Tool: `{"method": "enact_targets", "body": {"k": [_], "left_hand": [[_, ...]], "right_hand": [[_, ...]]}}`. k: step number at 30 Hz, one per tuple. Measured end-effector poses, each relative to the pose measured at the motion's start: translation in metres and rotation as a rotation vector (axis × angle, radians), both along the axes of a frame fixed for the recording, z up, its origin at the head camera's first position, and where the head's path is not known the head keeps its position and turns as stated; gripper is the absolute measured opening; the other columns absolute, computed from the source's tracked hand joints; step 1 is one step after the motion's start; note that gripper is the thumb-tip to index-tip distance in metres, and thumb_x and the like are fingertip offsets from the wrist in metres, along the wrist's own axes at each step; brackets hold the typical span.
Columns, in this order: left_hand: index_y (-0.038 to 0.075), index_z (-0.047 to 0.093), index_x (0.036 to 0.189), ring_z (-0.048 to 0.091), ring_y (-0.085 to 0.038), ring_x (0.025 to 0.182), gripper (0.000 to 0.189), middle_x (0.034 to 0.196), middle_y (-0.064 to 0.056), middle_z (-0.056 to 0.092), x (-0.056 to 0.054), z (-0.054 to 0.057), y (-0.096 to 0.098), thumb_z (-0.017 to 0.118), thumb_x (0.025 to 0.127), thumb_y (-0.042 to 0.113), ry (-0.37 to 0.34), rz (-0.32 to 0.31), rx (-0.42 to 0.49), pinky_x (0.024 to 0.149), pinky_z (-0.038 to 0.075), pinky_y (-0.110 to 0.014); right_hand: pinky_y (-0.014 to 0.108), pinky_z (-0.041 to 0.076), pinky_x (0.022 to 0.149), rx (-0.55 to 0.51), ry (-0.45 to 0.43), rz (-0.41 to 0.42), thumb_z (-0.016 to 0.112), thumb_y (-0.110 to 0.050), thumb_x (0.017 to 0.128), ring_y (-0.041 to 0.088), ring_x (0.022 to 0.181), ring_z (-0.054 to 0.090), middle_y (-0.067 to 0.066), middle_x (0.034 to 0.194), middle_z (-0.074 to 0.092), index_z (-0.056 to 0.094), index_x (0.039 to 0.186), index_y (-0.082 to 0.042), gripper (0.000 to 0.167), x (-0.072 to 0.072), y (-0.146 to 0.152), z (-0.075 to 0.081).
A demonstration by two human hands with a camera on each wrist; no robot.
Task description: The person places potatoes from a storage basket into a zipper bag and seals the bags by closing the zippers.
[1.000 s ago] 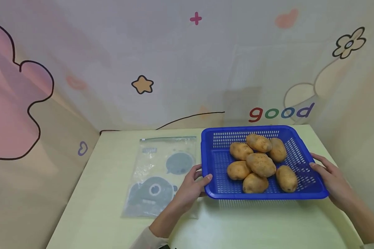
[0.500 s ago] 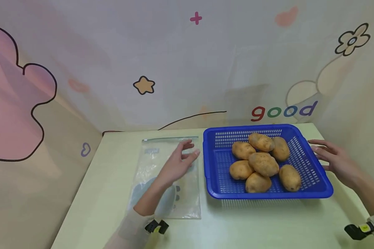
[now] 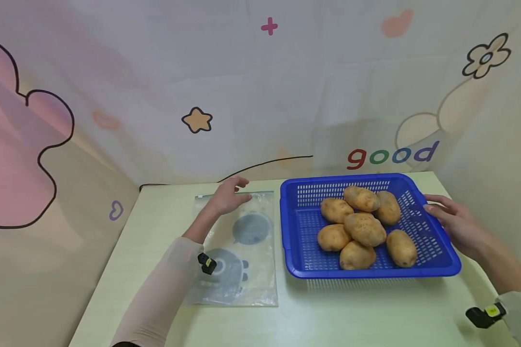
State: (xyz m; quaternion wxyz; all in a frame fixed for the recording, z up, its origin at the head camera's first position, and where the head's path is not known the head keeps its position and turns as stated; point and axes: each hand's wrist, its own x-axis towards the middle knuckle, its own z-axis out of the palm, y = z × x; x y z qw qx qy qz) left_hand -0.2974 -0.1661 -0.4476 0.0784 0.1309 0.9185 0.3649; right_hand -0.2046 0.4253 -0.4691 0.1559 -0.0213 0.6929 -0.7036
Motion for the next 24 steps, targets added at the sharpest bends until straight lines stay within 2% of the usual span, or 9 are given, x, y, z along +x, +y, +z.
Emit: {"method": "enact_targets", "body": {"k": [4,8,13,18,24], "left_hand": [[-0.002,0.052,0.15,0.052,-0.043,0.138,0.051,0.149,-0.024,0.054,-0.013,-0.016,-0.003,0.066,0.104,0.014,0.023,0.044,-0.098,0.113,0.046,-0.053],[-0.003,0.053,0.149,0.053,-0.043,0.137,0.049,0.149,-0.026,0.055,-0.02,-0.023,-0.005,0.064,0.104,0.011,-0.016,0.083,-0.169,0.11,0.048,-0.053],[-0.003,0.061,0.141,0.057,-0.043,0.131,0.043,0.142,-0.026,0.06,-0.024,-0.033,-0.01,0.063,0.099,0.006,-0.058,0.088,-0.175,0.104,0.052,-0.052],[-0.004,0.068,0.133,0.06,-0.041,0.125,0.04,0.134,-0.025,0.062,-0.03,-0.045,-0.011,0.064,0.093,0.003,-0.04,0.086,-0.209,0.102,0.053,-0.05],[-0.002,0.072,0.125,0.063,-0.039,0.111,0.032,0.124,-0.022,0.065,-0.032,-0.053,-0.012,0.065,0.095,0.004,-0.024,0.143,-0.213,0.092,0.056,-0.048]], "right_hand": [[0.039,0.066,0.075,0.003,-0.015,-0.006,0.048,-0.022,0.115,0.019,0.094,0.075,-0.004,0.113,0.072,0.053,0.14,-0.032,0.027,0.002,0.001,0.0],[0.04,0.066,0.076,0.033,-0.034,-0.029,0.049,-0.026,0.114,0.019,0.094,0.076,-0.005,0.113,0.072,0.05,0.14,-0.032,0.026,0.004,0.0,-0.001],[0.041,0.066,0.075,0.02,-0.04,-0.039,0.049,-0.024,0.115,0.021,0.094,0.076,-0.004,0.112,0.072,0.05,0.139,-0.03,0.026,0.005,-0.001,-0.005],[0.041,0.066,0.073,-0.006,-0.008,-0.037,0.047,-0.02,0.115,0.02,0.093,0.076,-0.003,0.111,0.073,0.051,0.139,-0.028,0.025,0.007,-0.001,-0.008],[0.039,0.066,0.073,-0.003,0.03,-0.041,0.047,-0.02,0.115,0.019,0.093,0.076,-0.004,0.112,0.073,0.051,0.14,-0.027,0.026,0.006,-0.002,-0.005]]}}
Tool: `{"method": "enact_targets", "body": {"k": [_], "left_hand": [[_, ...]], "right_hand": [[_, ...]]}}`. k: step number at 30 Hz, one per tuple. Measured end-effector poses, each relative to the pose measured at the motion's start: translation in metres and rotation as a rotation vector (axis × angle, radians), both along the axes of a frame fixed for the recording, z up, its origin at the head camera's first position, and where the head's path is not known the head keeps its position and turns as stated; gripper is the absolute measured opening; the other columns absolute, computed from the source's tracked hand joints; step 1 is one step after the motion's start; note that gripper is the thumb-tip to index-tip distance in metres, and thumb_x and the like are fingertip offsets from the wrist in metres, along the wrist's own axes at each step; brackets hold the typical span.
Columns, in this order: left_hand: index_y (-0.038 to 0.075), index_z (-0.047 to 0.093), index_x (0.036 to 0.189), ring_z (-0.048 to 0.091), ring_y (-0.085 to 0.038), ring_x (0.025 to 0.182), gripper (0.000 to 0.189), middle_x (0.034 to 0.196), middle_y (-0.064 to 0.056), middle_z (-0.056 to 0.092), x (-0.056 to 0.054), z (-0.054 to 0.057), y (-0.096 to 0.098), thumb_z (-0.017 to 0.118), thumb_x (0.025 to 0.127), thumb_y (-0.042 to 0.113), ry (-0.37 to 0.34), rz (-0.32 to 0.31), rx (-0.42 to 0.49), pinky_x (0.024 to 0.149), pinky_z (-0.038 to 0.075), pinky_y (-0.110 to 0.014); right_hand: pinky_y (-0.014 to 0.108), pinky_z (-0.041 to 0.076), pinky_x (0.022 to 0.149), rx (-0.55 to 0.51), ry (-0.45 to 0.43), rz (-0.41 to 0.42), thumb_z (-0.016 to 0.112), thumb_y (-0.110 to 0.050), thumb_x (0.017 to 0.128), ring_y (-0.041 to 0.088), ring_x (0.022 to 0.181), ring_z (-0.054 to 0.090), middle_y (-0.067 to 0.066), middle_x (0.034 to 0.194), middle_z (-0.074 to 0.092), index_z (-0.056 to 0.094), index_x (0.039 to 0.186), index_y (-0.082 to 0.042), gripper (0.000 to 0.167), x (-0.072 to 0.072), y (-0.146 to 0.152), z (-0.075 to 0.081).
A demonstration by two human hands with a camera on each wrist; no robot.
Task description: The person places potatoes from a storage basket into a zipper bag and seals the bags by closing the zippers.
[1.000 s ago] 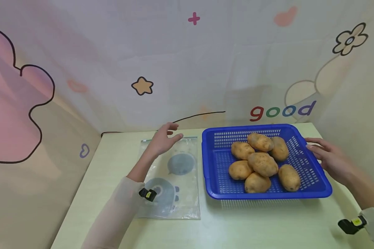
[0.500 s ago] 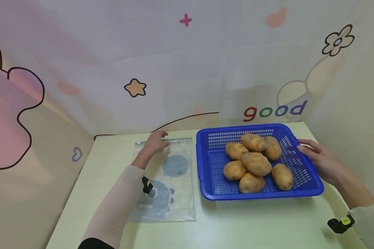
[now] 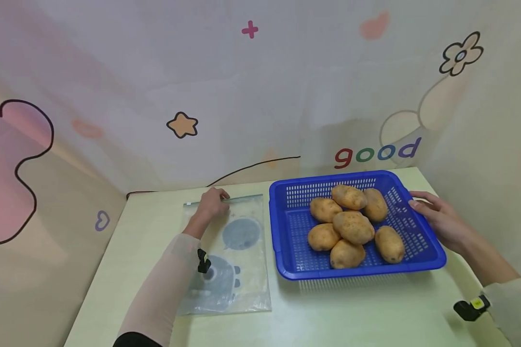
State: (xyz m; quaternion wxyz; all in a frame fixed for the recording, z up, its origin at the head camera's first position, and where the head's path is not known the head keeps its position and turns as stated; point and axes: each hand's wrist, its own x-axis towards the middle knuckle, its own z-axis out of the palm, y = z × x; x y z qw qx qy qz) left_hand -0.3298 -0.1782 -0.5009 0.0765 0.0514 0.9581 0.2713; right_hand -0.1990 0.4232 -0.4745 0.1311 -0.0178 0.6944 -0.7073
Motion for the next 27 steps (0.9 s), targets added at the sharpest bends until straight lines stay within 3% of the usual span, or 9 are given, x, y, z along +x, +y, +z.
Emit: {"method": "enact_targets", "body": {"k": [7,13,18,23,27], "left_hand": [[-0.001,0.075,0.113,0.057,-0.041,0.113,0.022,0.128,-0.021,0.057,0.003,-0.007,-0.004,0.066,0.097,0.011,0.013,0.005,0.0,0.094,0.052,-0.05],[-0.002,0.066,0.12,0.061,-0.036,0.105,0.027,0.123,-0.021,0.066,0.005,-0.008,-0.01,0.063,0.098,0.012,0.015,-0.021,0.004,0.097,0.053,-0.05],[-0.003,0.065,0.128,0.06,-0.039,0.116,0.034,0.129,-0.023,0.064,0.007,-0.007,-0.017,0.06,0.099,0.013,0.009,-0.079,0.023,0.101,0.051,-0.052],[-0.005,0.068,0.128,0.058,-0.041,0.116,0.036,0.127,-0.023,0.063,0.008,0.004,-0.024,0.06,0.098,0.012,0.092,-0.179,0.019,0.099,0.051,-0.054],[-0.002,0.069,0.129,0.054,-0.038,0.115,0.037,0.125,-0.019,0.061,0.009,0.024,-0.024,0.059,0.096,0.011,0.179,-0.245,-0.004,0.098,0.049,-0.054]], "right_hand": [[0.038,0.066,0.074,0.003,-0.03,-0.006,0.05,-0.022,0.114,0.019,0.092,0.076,-0.004,0.111,0.073,0.053,0.138,-0.028,0.024,0.0,-0.002,0.002],[0.038,0.066,0.074,0.029,-0.025,-0.009,0.05,-0.022,0.115,0.019,0.092,0.076,-0.004,0.11,0.073,0.053,0.137,-0.029,0.023,0.002,0.0,-0.002],[0.04,0.066,0.074,0.069,-0.019,-0.005,0.049,-0.024,0.115,0.019,0.092,0.076,-0.005,0.11,0.072,0.052,0.137,-0.03,0.023,0.003,0.001,-0.003],[0.04,0.066,0.074,0.088,0.008,0.0,0.048,-0.024,0.115,0.019,0.093,0.076,-0.005,0.111,0.072,0.052,0.138,-0.029,0.024,0.001,0.001,-0.001],[0.039,0.066,0.074,0.074,0.014,0.001,0.049,-0.024,0.115,0.019,0.093,0.076,-0.005,0.111,0.072,0.052,0.138,-0.028,0.023,0.001,0.001,0.0]]}}
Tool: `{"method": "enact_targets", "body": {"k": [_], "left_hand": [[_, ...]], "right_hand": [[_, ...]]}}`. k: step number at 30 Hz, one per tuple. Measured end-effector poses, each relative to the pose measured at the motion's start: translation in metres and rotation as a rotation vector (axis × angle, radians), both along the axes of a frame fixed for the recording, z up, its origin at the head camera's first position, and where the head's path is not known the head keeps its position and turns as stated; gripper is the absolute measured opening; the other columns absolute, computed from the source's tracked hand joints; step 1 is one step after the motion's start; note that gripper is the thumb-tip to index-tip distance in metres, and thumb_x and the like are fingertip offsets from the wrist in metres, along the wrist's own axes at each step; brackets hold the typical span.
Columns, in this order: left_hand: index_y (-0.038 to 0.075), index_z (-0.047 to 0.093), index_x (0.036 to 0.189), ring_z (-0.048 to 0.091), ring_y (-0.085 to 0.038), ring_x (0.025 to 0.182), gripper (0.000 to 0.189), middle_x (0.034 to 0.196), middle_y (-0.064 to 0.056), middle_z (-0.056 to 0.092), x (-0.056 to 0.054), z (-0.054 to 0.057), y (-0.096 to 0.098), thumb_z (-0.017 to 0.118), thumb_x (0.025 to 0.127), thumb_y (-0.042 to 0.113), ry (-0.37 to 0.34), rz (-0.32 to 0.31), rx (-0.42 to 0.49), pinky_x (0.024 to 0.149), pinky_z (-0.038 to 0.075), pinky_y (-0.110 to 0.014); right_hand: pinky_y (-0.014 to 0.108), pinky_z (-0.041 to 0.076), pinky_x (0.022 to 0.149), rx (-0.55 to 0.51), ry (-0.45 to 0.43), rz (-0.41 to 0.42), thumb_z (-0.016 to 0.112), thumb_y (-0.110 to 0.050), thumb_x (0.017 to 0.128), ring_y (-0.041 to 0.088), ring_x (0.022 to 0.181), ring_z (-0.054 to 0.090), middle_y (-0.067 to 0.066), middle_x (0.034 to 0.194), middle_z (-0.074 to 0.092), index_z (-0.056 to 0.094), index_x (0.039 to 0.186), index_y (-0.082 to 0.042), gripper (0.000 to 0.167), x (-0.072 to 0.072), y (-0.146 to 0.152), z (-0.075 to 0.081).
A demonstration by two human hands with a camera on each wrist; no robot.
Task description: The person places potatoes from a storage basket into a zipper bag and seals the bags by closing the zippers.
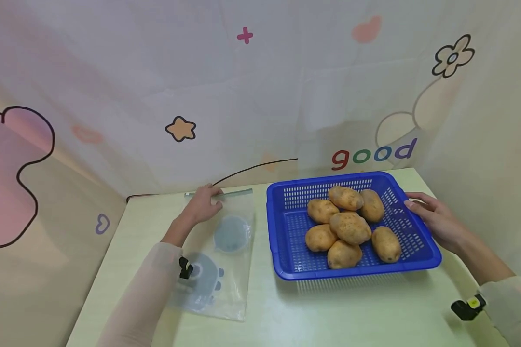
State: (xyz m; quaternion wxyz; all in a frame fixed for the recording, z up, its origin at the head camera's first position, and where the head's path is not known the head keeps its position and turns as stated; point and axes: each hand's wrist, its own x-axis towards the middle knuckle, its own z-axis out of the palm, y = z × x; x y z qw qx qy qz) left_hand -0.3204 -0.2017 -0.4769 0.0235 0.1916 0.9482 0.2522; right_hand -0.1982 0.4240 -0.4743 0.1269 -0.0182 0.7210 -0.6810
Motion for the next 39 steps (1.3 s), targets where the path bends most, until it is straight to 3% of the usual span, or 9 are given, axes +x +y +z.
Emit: {"method": "enact_targets", "body": {"k": [4,13,21,24,29,34,39], "left_hand": [[0.002,0.07,0.129,0.05,-0.034,0.111,0.036,0.121,-0.014,0.061,0.006,0.027,0.013,0.058,0.095,0.01,0.083,-0.063,-0.007,0.096,0.047,-0.052],[0.012,0.075,0.112,0.049,-0.027,0.106,0.022,0.111,-0.004,0.06,0.022,0.082,0.068,0.062,0.095,0.008,0.262,-0.305,-0.055,0.093,0.047,-0.043],[0.017,0.074,0.109,0.05,-0.024,0.105,0.018,0.112,-0.003,0.061,0.046,0.113,0.126,0.068,0.093,0.01,0.423,-0.56,-0.183,0.091,0.047,-0.038],[0.019,0.073,0.11,0.051,-0.023,0.106,0.02,0.113,-0.002,0.061,0.052,0.117,0.145,0.067,0.093,0.01,0.452,-0.631,-0.22,0.091,0.047,-0.038],[0.024,0.072,0.113,0.051,-0.021,0.113,0.023,0.118,-0.001,0.06,0.058,0.109,0.167,0.065,0.094,0.012,0.442,-0.684,-0.32,0.094,0.047,-0.036],[0.024,0.073,0.117,0.05,-0.022,0.114,0.027,0.118,-0.001,0.058,0.064,0.096,0.174,0.064,0.094,0.012,0.412,-0.719,-0.366,0.093,0.047,-0.036],[0.024,0.072,0.12,0.05,-0.021,0.117,0.028,0.121,0.0,0.059,0.065,0.086,0.173,0.066,0.095,0.014,0.4,-0.709,-0.355,0.094,0.047,-0.036]], "right_hand": [[0.039,0.066,0.073,-0.009,-0.002,-0.005,0.048,-0.024,0.115,0.019,0.092,0.076,-0.004,0.109,0.073,0.053,0.137,-0.028,0.023,0.001,0.002,-0.001],[0.04,0.066,0.073,0.02,-0.015,0.0,0.047,-0.024,0.115,0.021,0.091,0.077,-0.003,0.109,0.073,0.051,0.137,-0.029,0.023,0.002,0.005,-0.002],[0.04,0.066,0.072,-0.019,-0.011,-0.002,0.047,-0.023,0.115,0.021,0.09,0.077,-0.003,0.109,0.074,0.053,0.136,-0.028,0.022,0.002,0.006,-0.001],[0.039,0.066,0.07,-0.042,-0.006,-0.008,0.048,-0.022,0.115,0.02,0.089,0.077,-0.004,0.108,0.075,0.055,0.134,-0.028,0.021,0.003,0.007,-0.001],[0.04,0.066,0.072,-0.02,-0.031,-0.011,0.049,-0.025,0.115,0.021,0.09,0.077,-0.003,0.108,0.074,0.053,0.136,-0.029,0.022,0.003,0.003,0.002],[0.041,0.066,0.073,-0.002,-0.037,0.0,0.048,-0.026,0.115,0.021,0.091,0.077,-0.002,0.109,0.072,0.051,0.138,-0.029,0.023,0.002,0.0,0.001],[0.04,0.066,0.072,-0.011,-0.029,-0.002,0.048,-0.025,0.115,0.02,0.091,0.077,-0.004,0.109,0.074,0.053,0.136,-0.03,0.022,-0.001,0.0,-0.001]]}}
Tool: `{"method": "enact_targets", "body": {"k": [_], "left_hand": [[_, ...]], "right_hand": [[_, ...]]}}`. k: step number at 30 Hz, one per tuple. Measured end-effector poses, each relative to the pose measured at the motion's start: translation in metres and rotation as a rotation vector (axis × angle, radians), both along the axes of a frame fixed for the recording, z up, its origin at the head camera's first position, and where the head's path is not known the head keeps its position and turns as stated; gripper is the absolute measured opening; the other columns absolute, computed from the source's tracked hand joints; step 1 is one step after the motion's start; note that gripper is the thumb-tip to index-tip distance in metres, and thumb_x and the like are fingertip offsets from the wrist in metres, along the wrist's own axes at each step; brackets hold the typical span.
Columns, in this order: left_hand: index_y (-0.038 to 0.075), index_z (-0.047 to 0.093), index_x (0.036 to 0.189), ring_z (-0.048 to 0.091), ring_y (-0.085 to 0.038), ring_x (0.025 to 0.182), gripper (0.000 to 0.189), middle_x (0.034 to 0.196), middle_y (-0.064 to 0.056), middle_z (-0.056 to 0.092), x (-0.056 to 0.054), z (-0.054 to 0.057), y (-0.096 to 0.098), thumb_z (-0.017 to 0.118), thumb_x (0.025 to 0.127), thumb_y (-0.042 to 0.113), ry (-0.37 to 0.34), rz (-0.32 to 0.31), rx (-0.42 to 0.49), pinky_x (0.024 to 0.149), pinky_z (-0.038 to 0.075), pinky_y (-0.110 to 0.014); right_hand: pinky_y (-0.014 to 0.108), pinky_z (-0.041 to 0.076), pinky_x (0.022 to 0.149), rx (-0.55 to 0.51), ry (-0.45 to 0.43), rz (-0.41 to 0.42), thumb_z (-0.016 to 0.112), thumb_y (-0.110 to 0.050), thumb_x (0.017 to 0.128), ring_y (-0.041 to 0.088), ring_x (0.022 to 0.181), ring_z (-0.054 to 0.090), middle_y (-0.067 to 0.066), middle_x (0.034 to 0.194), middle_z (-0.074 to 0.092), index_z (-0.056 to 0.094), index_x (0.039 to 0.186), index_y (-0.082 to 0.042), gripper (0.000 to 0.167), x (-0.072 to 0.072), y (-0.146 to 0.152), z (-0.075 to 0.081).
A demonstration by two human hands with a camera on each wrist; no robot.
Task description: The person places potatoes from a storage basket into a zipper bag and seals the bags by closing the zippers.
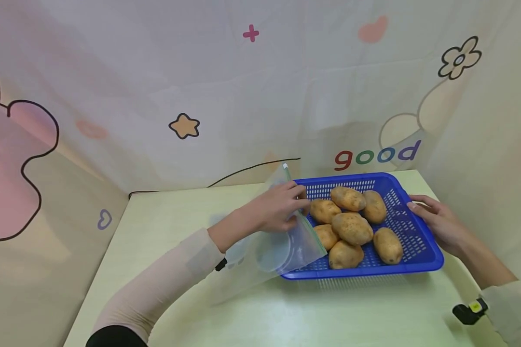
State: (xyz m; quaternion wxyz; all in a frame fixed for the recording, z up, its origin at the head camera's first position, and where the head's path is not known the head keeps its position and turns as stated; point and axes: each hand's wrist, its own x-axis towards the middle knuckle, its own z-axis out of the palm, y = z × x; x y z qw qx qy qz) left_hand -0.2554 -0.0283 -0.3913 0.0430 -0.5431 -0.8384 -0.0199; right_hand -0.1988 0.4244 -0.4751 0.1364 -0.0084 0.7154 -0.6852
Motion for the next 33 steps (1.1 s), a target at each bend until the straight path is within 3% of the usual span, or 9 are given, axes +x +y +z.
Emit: {"method": "enact_targets", "body": {"k": [7,10,12,16,18,20,26,29,33], "left_hand": [[0.022,0.069,0.127,0.049,-0.025,0.129,0.035,0.134,-0.003,0.057,0.001,-0.006,-0.004,0.065,0.094,0.014,-0.016,0.005,0.034,0.104,0.046,-0.04],[0.022,0.066,0.131,0.049,-0.026,0.131,0.039,0.141,-0.005,0.055,0.004,-0.004,-0.005,0.064,0.093,0.013,-0.045,0.044,0.09,0.107,0.045,-0.039],[0.021,0.065,0.131,0.05,-0.024,0.127,0.036,0.14,-0.005,0.055,0.007,-0.001,-0.005,0.063,0.095,0.014,-0.083,0.118,0.156,0.105,0.046,-0.037],[0.014,0.065,0.123,0.057,-0.019,0.109,0.022,0.124,-0.004,0.059,0.013,0.001,-0.004,0.062,0.103,0.023,-0.186,0.347,0.315,0.088,0.053,-0.032],[0.013,0.065,0.115,0.059,-0.017,0.097,0.017,0.112,-0.003,0.06,0.014,0.0,-0.002,0.062,0.105,0.026,-0.234,0.457,0.352,0.077,0.054,-0.031],[0.012,0.065,0.107,0.06,-0.016,0.086,0.013,0.101,-0.001,0.062,0.013,-0.002,0.0,0.064,0.104,0.025,-0.277,0.525,0.363,0.07,0.053,-0.03],[0.011,0.062,0.097,0.056,-0.012,0.066,0.014,0.081,0.001,0.063,0.006,-0.014,0.015,0.07,0.101,0.021,-0.378,0.588,0.343,0.059,0.047,-0.026],[0.007,0.063,0.101,0.059,-0.014,0.067,0.02,0.083,-0.002,0.064,0.006,-0.019,0.026,0.071,0.102,0.026,-0.375,0.607,0.311,0.056,0.048,-0.026],[0.002,0.061,0.117,0.065,-0.019,0.074,0.04,0.092,-0.008,0.067,0.006,-0.026,0.039,0.072,0.102,0.037,-0.325,0.662,0.231,0.056,0.053,-0.031]], "right_hand": [[0.04,0.066,0.072,-0.011,-0.004,-0.004,0.049,-0.026,0.115,0.02,0.09,0.077,-0.005,0.108,0.074,0.053,0.135,-0.029,0.021,0.002,-0.002,0.0],[0.041,0.066,0.072,-0.007,-0.002,-0.002,0.049,-0.025,0.115,0.02,0.09,0.077,-0.006,0.109,0.075,0.054,0.135,-0.029,0.021,0.003,-0.002,-0.001],[0.042,0.066,0.072,0.002,0.003,0.003,0.048,-0.025,0.115,0.02,0.091,0.078,-0.007,0.11,0.075,0.053,0.136,-0.029,0.022,0.002,-0.001,-0.002],[0.042,0.066,0.072,0.01,0.008,0.0,0.048,-0.026,0.115,0.02,0.091,0.077,-0.007,0.11,0.074,0.053,0.136,-0.029,0.022,0.0,-0.001,-0.002],[0.041,0.066,0.072,0.015,0.009,-0.006,0.048,-0.026,0.115,0.019,0.091,0.077,-0.008,0.109,0.074,0.053,0.136,-0.029,0.022,-0.001,-0.002,-0.001],[0.041,0.066,0.072,0.031,0.01,-0.013,0.049,-0.027,0.115,0.018,0.091,0.077,-0.009,0.109,0.075,0.053,0.135,-0.03,0.021,-0.001,-0.002,0.001],[0.042,0.066,0.072,0.063,-0.003,-0.019,0.049,-0.029,0.114,0.018,0.09,0.077,-0.011,0.108,0.074,0.053,0.134,-0.032,0.02,0.0,-0.002,0.003],[0.042,0.066,0.072,0.061,-0.008,-0.023,0.049,-0.029,0.114,0.018,0.09,0.077,-0.011,0.108,0.075,0.053,0.134,-0.032,0.021,0.0,-0.002,0.002],[0.042,0.066,0.073,0.073,-0.016,-0.023,0.049,-0.03,0.114,0.018,0.091,0.077,-0.011,0.109,0.075,0.052,0.135,-0.034,0.021,0.001,-0.004,0.001]]}}
